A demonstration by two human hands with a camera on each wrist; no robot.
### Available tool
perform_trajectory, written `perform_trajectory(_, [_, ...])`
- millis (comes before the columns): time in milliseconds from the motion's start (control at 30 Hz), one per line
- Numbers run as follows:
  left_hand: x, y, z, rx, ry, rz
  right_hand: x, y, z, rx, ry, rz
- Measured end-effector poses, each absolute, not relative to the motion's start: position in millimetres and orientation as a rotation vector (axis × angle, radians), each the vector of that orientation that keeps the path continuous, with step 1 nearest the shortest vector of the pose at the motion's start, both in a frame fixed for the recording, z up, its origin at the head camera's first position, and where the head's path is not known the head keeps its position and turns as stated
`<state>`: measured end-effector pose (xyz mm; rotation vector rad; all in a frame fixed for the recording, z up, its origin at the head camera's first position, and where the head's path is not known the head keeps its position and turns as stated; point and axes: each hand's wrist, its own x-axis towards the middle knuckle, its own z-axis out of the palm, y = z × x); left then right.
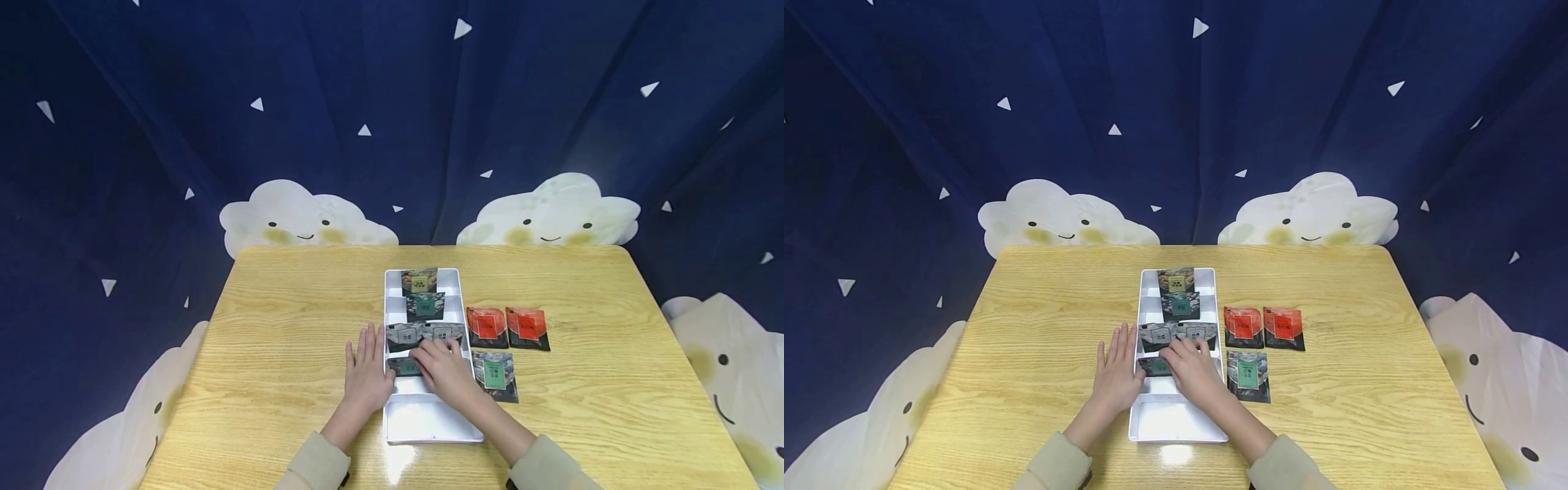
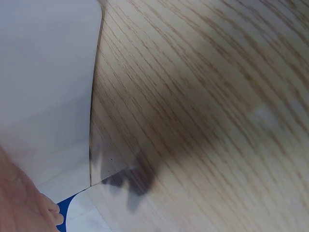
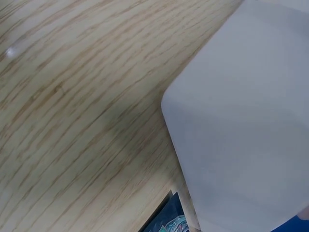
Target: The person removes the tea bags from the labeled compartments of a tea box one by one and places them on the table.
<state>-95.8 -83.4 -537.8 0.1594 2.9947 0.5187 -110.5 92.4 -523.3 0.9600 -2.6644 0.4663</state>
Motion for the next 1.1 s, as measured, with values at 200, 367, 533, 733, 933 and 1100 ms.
perform_trajectory(200, [-96.0, -82.9, -538.7, 0.164, 2.999, 0.513, -111.1, 91.6, -522.9, 0.958, -2.632, 0.481])
perform_trajectory(367, [-95.4, -83.3, -538.7, 0.17, 2.999, 0.525, -112.8, 92.6, -523.5, 0.938, -2.631, 0.547])
perform_trajectory(533, [-95.3, -83.3, -537.8, 0.17, 3.0, 0.521, -113.7, 95.7, -521.1, 0.888, -2.634, 0.649])
perform_trajectory(733, [-95.3, -83.6, -538.4, 0.172, 3.002, 0.524, -115.3, 104.1, -510.1, 0.805, -2.622, 0.699])
perform_trajectory(933, [-95.8, -83.6, -539.8, 0.172, 3.006, 0.533, -120.5, 115.8, -494.3, 0.768, -2.516, 0.74])
perform_trajectory(1100, [-95.5, -83.4, -540.6, 0.171, 3.01, 0.536, -124.6, 126.6, -481.0, 0.718, -2.414, 0.801])
